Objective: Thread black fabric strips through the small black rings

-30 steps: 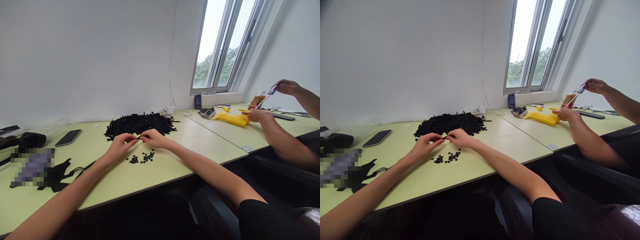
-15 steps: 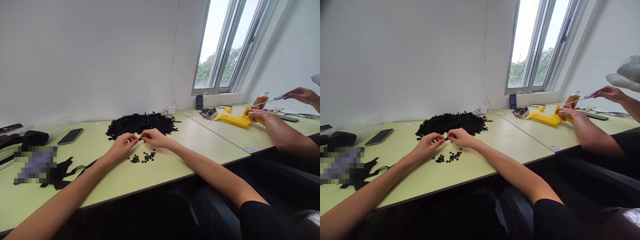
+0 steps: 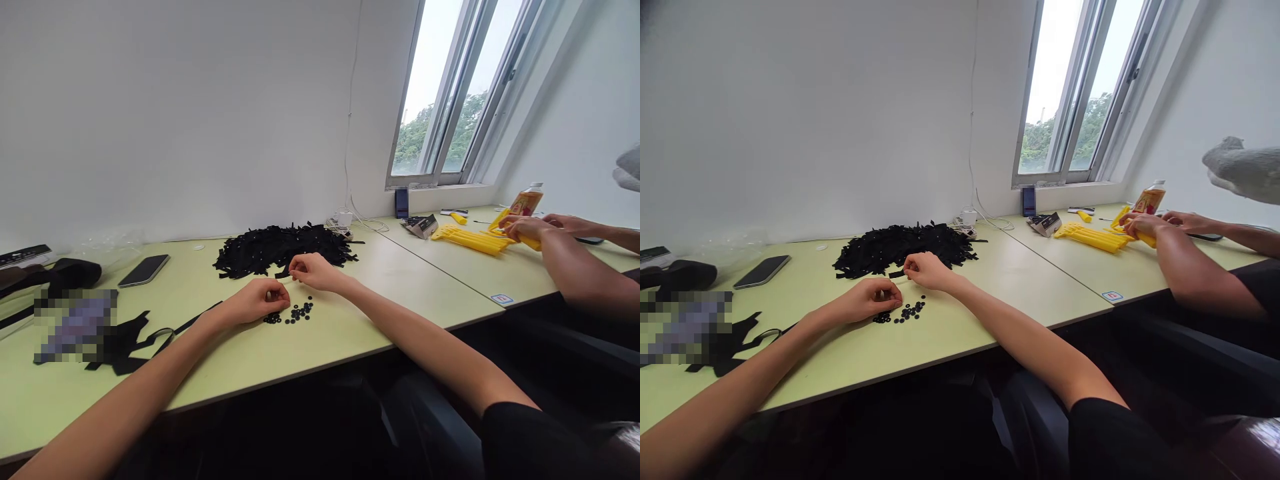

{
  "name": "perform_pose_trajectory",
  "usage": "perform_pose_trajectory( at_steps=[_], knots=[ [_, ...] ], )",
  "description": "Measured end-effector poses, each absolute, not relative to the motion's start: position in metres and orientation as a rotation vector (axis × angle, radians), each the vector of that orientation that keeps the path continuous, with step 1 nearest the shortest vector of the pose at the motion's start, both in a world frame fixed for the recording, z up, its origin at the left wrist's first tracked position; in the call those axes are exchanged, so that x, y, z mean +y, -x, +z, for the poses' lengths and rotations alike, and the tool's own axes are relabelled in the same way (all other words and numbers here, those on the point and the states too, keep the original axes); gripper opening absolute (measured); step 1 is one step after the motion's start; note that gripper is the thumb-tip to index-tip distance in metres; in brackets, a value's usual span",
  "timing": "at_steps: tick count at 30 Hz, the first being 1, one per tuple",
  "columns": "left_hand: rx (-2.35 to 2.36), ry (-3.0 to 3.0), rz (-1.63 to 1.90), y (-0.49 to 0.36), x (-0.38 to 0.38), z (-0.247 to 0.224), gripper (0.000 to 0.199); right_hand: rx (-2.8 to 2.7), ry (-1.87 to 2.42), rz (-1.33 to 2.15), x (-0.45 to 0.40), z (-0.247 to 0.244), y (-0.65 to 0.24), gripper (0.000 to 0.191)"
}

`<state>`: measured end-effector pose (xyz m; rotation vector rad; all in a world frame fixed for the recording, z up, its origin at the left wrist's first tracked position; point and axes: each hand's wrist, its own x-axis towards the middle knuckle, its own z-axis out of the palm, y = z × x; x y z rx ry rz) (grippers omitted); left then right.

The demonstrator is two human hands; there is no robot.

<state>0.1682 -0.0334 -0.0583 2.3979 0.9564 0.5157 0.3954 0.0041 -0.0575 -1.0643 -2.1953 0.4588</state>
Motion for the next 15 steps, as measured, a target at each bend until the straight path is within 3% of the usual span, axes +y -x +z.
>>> perform_pose_trajectory(
  at_steps=[5,15],
  knots=[
    [0.86,-2.472,0.62,-0.172,-0.041,-0.058,0.023,-2.219,1.062,0.43,0.006,-0.06,-0.397,0.01],
    [0.797,-2.471,0.504,-0.182,-0.049,-0.056,0.025,-2.264,1.069,0.412,0.002,-0.059,-0.396,0.011]
  ],
)
